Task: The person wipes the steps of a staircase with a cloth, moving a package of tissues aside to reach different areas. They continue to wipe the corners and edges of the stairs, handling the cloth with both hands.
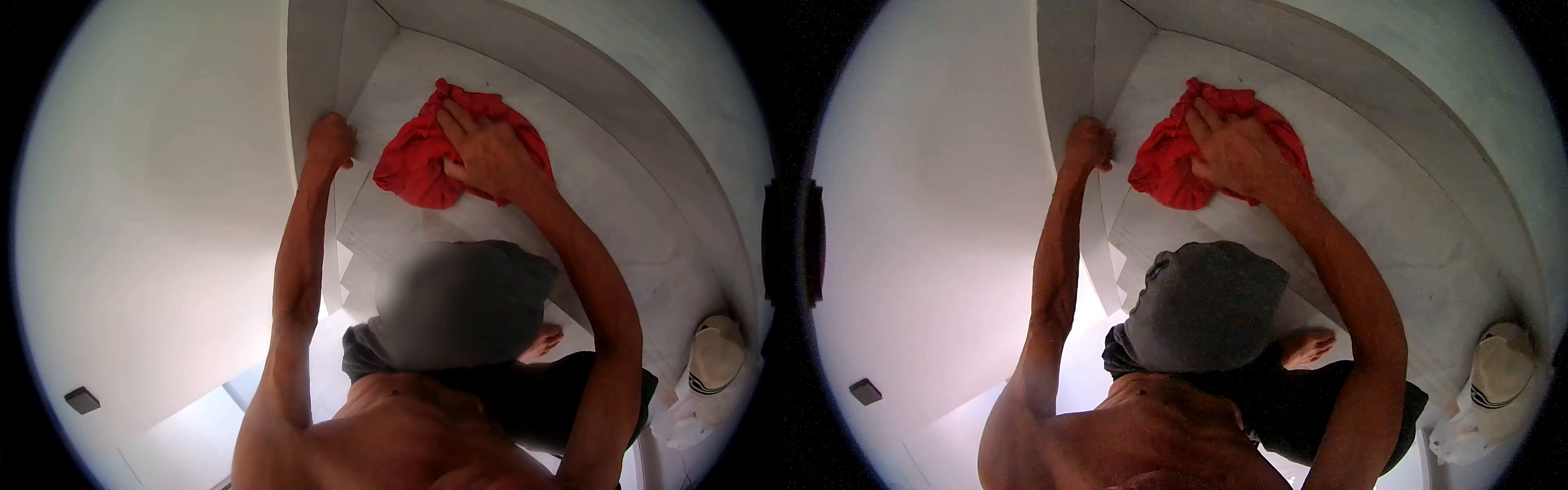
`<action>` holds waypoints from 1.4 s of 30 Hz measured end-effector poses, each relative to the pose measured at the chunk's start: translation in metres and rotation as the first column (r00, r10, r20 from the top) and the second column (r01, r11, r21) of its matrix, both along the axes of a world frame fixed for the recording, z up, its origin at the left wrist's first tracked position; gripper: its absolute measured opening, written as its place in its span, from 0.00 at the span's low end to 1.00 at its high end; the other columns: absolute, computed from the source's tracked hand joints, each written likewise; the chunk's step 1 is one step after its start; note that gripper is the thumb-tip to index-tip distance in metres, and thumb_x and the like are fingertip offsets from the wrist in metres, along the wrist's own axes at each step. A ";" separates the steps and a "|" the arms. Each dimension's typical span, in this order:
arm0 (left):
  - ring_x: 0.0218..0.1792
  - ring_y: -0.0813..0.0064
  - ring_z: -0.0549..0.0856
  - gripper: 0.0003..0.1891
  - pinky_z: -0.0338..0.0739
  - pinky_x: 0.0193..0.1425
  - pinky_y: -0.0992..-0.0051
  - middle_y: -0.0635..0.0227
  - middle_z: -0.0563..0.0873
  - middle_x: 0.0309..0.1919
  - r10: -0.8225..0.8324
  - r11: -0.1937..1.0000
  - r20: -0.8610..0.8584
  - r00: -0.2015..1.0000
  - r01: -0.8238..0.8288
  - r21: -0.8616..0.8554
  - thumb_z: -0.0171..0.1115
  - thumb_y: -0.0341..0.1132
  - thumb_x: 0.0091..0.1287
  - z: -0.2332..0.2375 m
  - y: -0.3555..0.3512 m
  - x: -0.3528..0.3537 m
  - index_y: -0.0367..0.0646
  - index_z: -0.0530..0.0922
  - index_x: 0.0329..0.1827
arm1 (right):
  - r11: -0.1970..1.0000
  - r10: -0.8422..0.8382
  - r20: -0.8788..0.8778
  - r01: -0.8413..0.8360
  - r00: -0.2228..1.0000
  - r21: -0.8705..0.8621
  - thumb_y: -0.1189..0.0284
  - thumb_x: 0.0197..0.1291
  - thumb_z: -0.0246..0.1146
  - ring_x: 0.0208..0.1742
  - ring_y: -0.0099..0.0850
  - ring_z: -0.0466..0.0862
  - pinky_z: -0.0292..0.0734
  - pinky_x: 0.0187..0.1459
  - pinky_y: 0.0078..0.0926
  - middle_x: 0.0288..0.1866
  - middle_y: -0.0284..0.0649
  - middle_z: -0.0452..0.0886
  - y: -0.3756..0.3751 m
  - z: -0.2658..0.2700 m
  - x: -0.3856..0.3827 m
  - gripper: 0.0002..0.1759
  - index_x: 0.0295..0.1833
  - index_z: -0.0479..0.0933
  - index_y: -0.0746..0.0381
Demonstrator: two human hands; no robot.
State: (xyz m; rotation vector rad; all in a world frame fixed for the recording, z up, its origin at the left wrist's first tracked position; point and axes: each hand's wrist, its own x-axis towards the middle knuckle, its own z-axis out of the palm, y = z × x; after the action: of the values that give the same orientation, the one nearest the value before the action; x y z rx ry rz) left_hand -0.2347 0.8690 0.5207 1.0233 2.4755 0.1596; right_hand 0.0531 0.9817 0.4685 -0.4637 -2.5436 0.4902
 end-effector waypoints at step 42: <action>0.41 0.52 0.88 0.32 0.85 0.47 0.55 0.52 0.87 0.43 -0.119 0.865 -0.226 0.967 0.213 0.455 0.57 0.17 0.68 -0.036 -0.090 0.077 0.51 0.77 0.76 | 0.993 0.088 0.207 -0.070 0.974 -0.092 0.58 0.60 0.72 0.44 0.49 0.90 0.88 0.45 0.44 0.77 0.60 0.74 -0.002 0.022 -0.001 0.43 0.75 0.69 0.70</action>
State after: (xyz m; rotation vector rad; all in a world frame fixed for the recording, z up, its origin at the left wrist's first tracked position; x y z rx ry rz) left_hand -0.1572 0.7792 0.4850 1.5130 2.5602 0.6748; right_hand 0.0522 0.9794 0.4904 -0.4687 -2.7624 0.6090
